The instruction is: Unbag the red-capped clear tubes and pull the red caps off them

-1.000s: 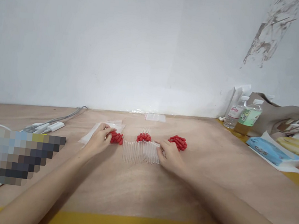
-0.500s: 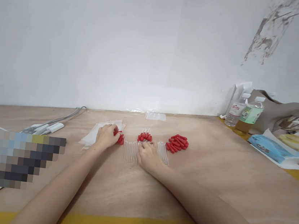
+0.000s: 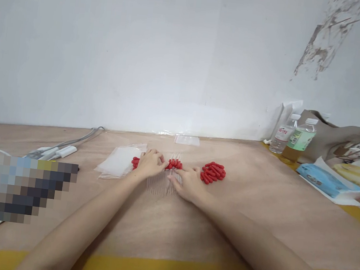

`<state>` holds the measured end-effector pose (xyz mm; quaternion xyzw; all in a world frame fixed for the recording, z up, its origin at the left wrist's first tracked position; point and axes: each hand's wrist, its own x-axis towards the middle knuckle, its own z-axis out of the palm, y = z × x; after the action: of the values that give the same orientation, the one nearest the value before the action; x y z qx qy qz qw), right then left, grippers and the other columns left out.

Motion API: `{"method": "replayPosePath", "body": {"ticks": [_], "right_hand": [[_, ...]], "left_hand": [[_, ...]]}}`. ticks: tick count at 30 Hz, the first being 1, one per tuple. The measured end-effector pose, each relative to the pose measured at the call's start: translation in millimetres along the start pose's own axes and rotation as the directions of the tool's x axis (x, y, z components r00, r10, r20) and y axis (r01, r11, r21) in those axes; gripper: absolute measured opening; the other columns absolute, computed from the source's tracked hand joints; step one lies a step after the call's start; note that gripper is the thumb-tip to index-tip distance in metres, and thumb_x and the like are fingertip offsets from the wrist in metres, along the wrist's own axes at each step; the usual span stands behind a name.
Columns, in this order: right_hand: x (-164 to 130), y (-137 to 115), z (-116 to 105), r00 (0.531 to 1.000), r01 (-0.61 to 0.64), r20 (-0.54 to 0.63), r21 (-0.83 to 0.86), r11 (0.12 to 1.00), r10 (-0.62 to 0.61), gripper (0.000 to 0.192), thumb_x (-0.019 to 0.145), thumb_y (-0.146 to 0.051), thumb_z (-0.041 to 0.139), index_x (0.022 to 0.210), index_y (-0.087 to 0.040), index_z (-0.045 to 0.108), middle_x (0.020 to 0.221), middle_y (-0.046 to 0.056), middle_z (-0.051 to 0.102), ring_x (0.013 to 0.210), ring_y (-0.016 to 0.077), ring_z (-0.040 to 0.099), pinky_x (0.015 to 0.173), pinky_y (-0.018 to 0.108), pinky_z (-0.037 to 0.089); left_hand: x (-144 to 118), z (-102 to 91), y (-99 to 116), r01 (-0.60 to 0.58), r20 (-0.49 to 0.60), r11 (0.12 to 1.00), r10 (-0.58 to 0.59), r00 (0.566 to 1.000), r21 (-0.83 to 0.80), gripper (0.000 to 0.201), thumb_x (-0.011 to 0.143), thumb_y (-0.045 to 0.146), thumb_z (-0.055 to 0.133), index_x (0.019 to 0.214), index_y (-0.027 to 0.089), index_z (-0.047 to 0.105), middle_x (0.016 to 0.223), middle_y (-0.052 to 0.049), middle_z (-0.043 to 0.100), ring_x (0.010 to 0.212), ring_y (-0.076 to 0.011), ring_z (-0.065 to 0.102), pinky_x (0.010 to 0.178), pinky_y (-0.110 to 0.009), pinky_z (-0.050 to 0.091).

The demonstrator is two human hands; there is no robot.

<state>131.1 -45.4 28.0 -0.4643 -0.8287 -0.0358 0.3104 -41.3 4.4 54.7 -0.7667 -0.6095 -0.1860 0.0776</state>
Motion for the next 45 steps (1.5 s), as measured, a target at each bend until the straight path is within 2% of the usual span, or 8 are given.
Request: {"method": "replayPosePath", "body": {"ticks": [10,19,22,24,27,30,39,45], "right_hand": [[-46,48,-10,0.982,-0.011,-0.189,-0.024,1.000,0.006,0.025,0.084,-0.029,0.044,0.074,-0.017,0.064,0.064,0.001,0.054,0.061,0.0112,0.048,0.070,0.029,0.023],[-50,48,-8,0.977,0.043,-0.208,0.027,0.999,-0.037,0.020,0.081,-0.025,0.047,0.074,-0.018,0.064,0.065,0.001,0.053,0.062,0.0106,0.045,0.075,0.031,0.024],[-51,49,-11,0.976,0.048,-0.217,0.038,0.998,-0.039,0.018,0.081,-0.024,0.046,0.080,-0.019,0.064,0.071,0.002,0.055,0.068,0.0118,0.048,0.078,0.033,0.024],[-50,46,-14,0.967,0.052,-0.250,0.025,0.998,-0.044,0.021,0.081,-0.025,0.048,0.094,-0.018,0.061,0.083,0.005,0.057,0.078,0.0148,0.050,0.080,0.034,0.025],[-49,38,-20,0.957,0.092,-0.272,-0.032,0.995,-0.097,0.043,0.080,-0.034,0.050,0.120,-0.018,0.047,0.112,0.011,0.052,0.102,0.0211,0.046,0.086,0.038,0.024],[-50,32,-22,0.959,0.178,-0.210,-0.073,0.981,-0.189,0.052,0.080,-0.043,0.048,0.126,-0.019,0.040,0.125,0.012,0.045,0.114,0.0235,0.038,0.093,0.041,0.019],[-48,29,-3,0.933,0.298,-0.204,-0.019,0.954,-0.296,0.023,0.085,-0.030,0.046,0.104,-0.022,0.057,0.084,0.002,0.066,0.097,0.0163,0.052,0.098,0.044,0.009],[-48,24,-1,0.905,0.361,-0.243,0.008,0.933,-0.348,0.018,0.085,-0.020,0.045,0.096,-0.020,0.060,0.069,0.000,0.063,0.087,0.0143,0.054,0.098,0.044,0.012]], "left_hand": [[21,19.4,9,0.108,0.109,0.993,-0.112,0.988,0.039,0.029,0.076,0.035,0.041,0.075,0.018,0.065,0.097,-0.013,0.057,0.102,-0.0303,0.045,0.082,-0.045,0.033],[14,-3.4,7,0.201,0.073,0.980,-0.201,0.977,0.004,0.027,0.081,0.033,0.036,0.081,0.015,0.056,0.087,-0.013,0.060,0.088,-0.0282,0.053,0.072,-0.040,0.037],[-13,-14.2,-6,0.114,0.044,0.992,-0.111,0.993,-0.055,0.018,0.082,0.031,0.037,0.085,0.018,0.050,0.076,-0.004,0.060,0.075,-0.0203,0.056,0.070,-0.033,0.038],[-38,-14.8,-12,-0.098,-0.110,0.985,0.083,0.990,-0.144,0.011,0.082,0.027,0.040,0.081,0.019,0.047,0.076,-0.003,0.059,0.074,-0.0179,0.055,0.072,-0.032,0.038],[-72,-6.0,-15,-0.356,-0.311,0.919,0.292,0.904,-0.172,0.008,0.082,0.021,0.042,0.076,0.018,0.045,0.084,-0.004,0.058,0.084,-0.0179,0.054,0.079,-0.035,0.037],[-90,5.3,-8,-0.467,-0.383,0.855,0.363,0.850,-0.225,0.005,0.082,0.017,0.044,0.078,0.018,0.046,0.087,-0.004,0.058,0.086,-0.0166,0.054,0.077,-0.032,0.040],[-92,14.3,9,-0.552,-0.382,0.780,0.433,0.817,-0.296,0.006,0.082,0.014,0.046,0.085,0.018,0.049,0.085,-0.003,0.058,0.081,-0.0129,0.056,0.072,-0.026,0.045],[-88,7.7,24,-0.590,-0.342,0.799,0.525,0.779,-0.116,0.028,0.080,0.027,0.053,0.107,0.021,0.052,0.111,-0.008,0.054,0.109,-0.0227,0.045,0.092,-0.042,0.034]]}}
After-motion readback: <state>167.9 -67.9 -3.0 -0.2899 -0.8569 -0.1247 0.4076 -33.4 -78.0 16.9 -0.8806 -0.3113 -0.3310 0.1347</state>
